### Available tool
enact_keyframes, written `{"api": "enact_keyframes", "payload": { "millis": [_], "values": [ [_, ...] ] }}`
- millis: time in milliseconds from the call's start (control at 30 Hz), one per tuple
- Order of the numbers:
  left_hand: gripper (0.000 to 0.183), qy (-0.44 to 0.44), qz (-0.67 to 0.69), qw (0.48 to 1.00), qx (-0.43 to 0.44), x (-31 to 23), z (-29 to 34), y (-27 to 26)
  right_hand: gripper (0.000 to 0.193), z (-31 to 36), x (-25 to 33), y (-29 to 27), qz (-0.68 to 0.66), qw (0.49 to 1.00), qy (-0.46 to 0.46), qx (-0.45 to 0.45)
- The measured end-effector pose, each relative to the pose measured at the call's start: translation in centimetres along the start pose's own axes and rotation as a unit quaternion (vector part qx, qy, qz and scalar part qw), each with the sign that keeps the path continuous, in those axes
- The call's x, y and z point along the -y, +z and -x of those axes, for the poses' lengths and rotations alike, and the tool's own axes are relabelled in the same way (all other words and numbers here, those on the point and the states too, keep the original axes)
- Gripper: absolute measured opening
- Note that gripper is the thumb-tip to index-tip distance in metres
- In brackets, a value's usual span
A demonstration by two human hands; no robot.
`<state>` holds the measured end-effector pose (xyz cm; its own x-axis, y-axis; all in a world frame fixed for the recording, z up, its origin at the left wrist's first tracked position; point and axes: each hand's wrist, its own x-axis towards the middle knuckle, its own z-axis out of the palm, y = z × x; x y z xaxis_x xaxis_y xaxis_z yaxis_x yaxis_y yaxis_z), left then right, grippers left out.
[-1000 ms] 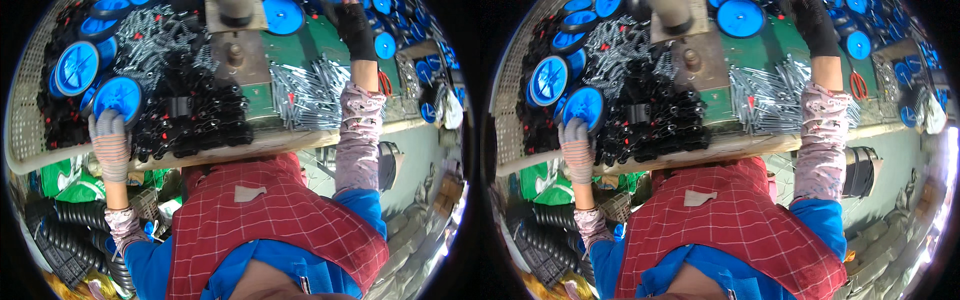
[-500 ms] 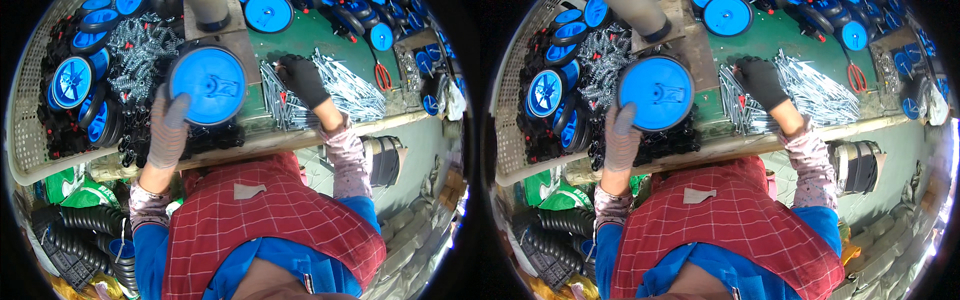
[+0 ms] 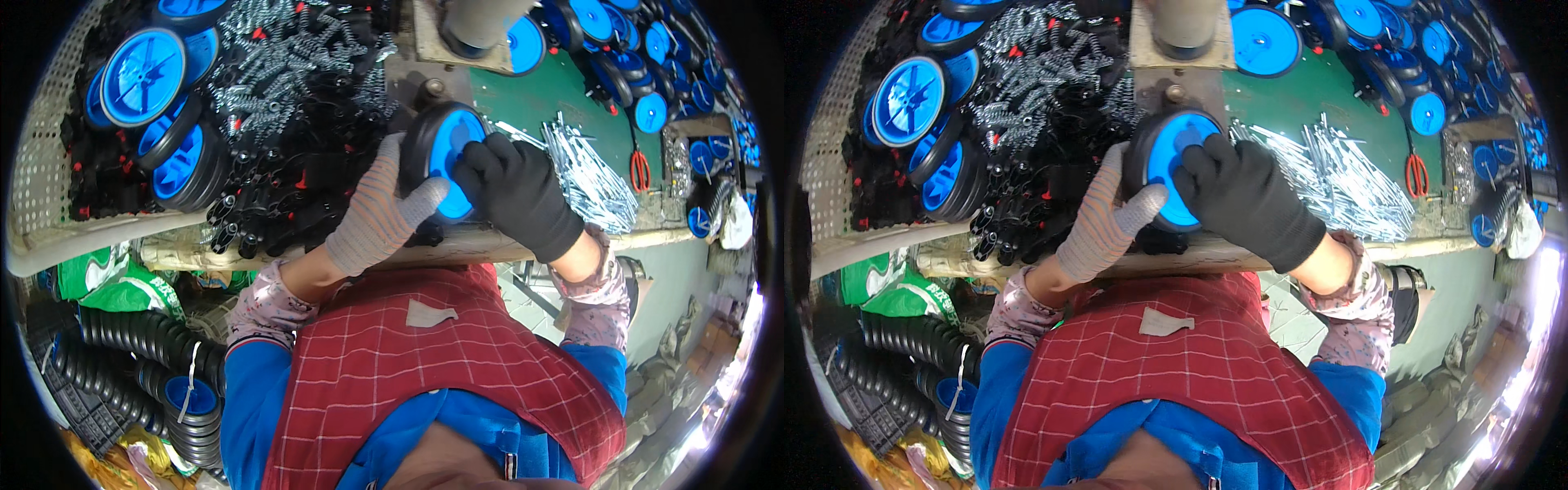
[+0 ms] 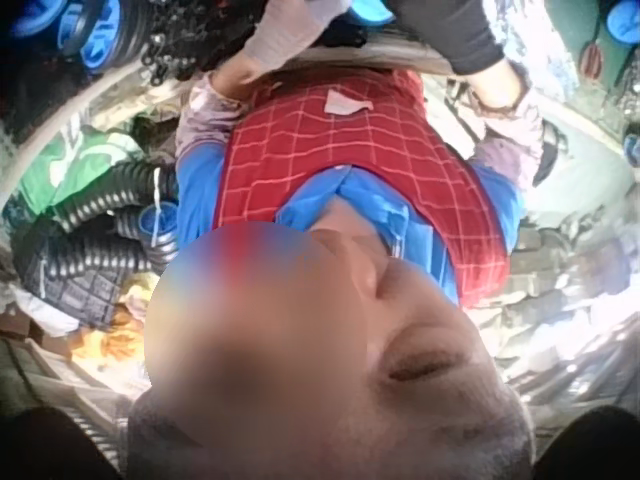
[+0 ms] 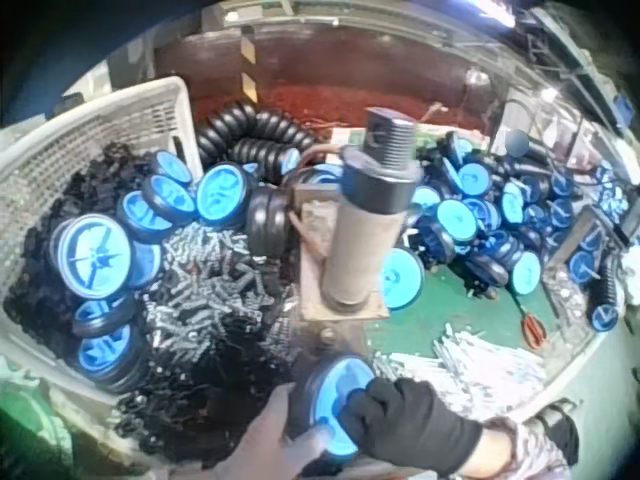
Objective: The person repeatedly picks up blue circular plastic parts and black flexible tubes from a workbench, inserts metal fasteners into the parts, and places the assembled units into a white basket. The person handles items one at a time and continues the cycle throughout the clip.
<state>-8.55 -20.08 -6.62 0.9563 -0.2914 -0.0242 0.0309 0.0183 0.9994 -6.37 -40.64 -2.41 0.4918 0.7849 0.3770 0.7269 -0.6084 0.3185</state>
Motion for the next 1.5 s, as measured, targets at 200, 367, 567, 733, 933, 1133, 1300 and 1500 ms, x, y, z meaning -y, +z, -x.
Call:
{"api": "enact_keyframes", "payload": {
  "millis": [200,367,567,733,933,1133,1300,1500],
  "values": [
    [0.059,-0.085,0.211,0.971,0.069,-0.6,0.5,0.0,0.024,-1.3,0.1,-1.5,-0.438,0.889,0.080,-0.113],
    [0.057,-0.146,0.394,0.901,0.109,-3.1,1.2,0.6,0.079,-0.3,0.1,-4.1,-0.389,0.920,0.020,0.040],
    [0.027,0.064,-0.203,0.950,0.229,-4.7,-2.7,-5.6,0.066,6.5,-0.9,0.2,-0.314,0.920,0.220,-0.076],
    [0.035,0.036,-0.765,0.638,0.079,-3.9,-10.6,-11.8,0.053,10.2,-0.8,4.8,-0.482,0.661,0.531,-0.224],
    [0.038,0.030,-0.807,0.574,0.133,-2.7,-13.0,-13.1,0.041,10.5,-0.3,7.6,-0.523,0.589,0.534,-0.307],
    [0.037,0.181,-0.658,0.731,-0.008,-5.9,-9.1,-8.1,0.040,8.9,-0.7,9.1,-0.486,0.545,0.570,-0.378],
    [0.047,0.076,-0.467,0.879,0.059,-1.5,-2.7,4.8,0.062,3.8,0.5,9.7,-0.743,0.244,0.449,-0.433],
    [0.065,0.100,-0.251,0.947,0.174,0.3,-4.1,4.2,0.052,3.0,-0.8,11.8,-0.715,0.252,0.461,-0.462]
  ]
}}
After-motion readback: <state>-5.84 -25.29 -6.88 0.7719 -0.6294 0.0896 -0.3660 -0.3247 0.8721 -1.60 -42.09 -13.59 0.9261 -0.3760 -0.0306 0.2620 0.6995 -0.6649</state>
